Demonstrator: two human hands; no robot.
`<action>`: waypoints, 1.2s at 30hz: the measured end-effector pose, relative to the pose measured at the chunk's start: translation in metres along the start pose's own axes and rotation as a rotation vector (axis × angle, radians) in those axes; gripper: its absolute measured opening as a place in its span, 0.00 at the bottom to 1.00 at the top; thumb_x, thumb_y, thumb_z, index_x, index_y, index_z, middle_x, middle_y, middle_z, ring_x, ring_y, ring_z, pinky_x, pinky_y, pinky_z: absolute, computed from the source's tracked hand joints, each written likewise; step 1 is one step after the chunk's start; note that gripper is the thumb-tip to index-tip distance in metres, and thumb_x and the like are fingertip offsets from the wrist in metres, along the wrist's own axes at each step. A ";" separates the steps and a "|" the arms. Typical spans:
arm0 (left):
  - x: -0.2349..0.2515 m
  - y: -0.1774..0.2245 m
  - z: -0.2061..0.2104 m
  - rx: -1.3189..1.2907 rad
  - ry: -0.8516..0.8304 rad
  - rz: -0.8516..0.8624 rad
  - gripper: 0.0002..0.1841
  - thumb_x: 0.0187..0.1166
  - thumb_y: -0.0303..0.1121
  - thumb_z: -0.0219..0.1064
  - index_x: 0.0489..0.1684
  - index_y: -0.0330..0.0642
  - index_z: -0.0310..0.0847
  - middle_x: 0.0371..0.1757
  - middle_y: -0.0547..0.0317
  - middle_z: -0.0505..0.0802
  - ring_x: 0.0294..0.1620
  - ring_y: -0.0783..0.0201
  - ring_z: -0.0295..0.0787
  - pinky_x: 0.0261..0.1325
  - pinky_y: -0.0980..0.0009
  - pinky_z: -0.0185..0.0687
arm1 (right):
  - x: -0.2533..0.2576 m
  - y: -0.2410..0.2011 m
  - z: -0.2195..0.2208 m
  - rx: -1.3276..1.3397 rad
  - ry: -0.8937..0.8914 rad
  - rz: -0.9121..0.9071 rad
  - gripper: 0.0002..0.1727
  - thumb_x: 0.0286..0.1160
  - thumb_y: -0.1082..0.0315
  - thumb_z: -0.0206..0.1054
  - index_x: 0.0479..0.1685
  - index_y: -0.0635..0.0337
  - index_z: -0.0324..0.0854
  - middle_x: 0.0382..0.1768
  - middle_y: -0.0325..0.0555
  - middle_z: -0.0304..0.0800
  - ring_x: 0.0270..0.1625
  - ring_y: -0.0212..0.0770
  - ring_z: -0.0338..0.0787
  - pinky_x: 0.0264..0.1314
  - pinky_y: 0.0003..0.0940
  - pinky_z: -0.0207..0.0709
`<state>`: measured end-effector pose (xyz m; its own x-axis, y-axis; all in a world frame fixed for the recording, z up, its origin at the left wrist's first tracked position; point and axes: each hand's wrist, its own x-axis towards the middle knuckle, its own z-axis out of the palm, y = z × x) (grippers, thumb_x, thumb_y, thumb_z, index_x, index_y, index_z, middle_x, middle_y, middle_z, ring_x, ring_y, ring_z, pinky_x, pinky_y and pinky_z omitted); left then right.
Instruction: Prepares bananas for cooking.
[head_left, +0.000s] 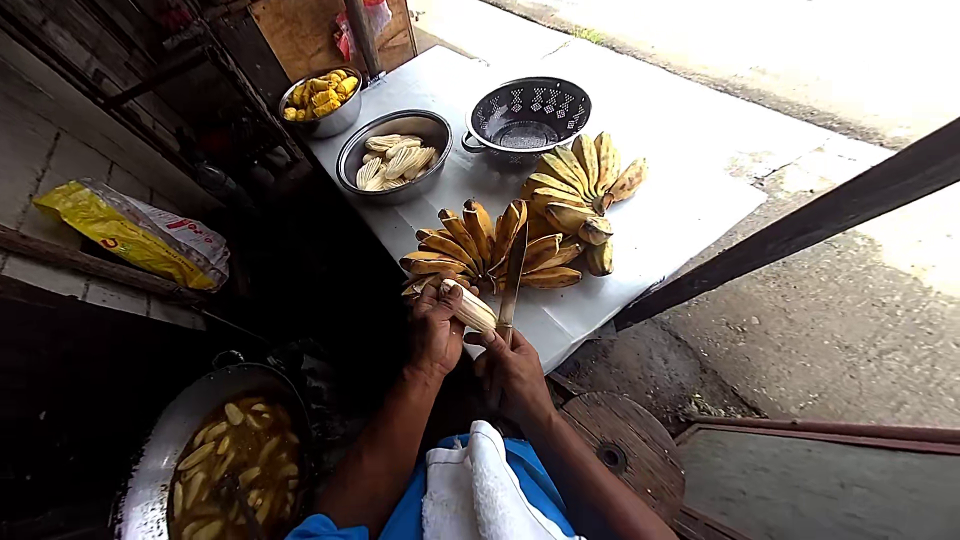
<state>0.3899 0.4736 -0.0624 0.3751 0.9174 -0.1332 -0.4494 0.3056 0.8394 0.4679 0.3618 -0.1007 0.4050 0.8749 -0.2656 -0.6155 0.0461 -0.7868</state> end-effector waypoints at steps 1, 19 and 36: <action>-0.006 -0.002 0.000 0.086 -0.017 0.000 0.14 0.85 0.22 0.59 0.65 0.40 0.77 0.57 0.46 0.91 0.56 0.51 0.91 0.62 0.51 0.88 | 0.005 -0.004 -0.004 0.062 0.056 0.018 0.18 0.85 0.65 0.64 0.62 0.71 0.71 0.37 0.60 0.93 0.18 0.39 0.86 0.18 0.29 0.80; 0.079 0.057 0.005 0.297 -0.137 -0.322 0.11 0.86 0.23 0.58 0.62 0.36 0.73 0.48 0.47 0.91 0.42 0.57 0.94 0.48 0.62 0.93 | 0.010 -0.008 -0.086 -0.295 0.275 -0.099 0.18 0.93 0.55 0.53 0.60 0.60 0.77 0.28 0.46 0.94 0.10 0.30 0.75 0.12 0.23 0.69; 0.052 -0.066 0.019 0.074 0.267 -0.589 0.39 0.90 0.61 0.50 0.87 0.35 0.54 0.73 0.37 0.81 0.63 0.50 0.87 0.66 0.57 0.83 | -0.005 -0.003 -0.086 -0.237 0.259 -0.078 0.22 0.96 0.58 0.44 0.69 0.65 0.73 0.26 0.47 0.90 0.11 0.31 0.77 0.13 0.23 0.73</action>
<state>0.4545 0.4965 -0.1152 0.3231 0.6361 -0.7007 -0.1696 0.7673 0.6184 0.5257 0.3155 -0.1445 0.6211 0.7205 -0.3084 -0.4144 -0.0321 -0.9095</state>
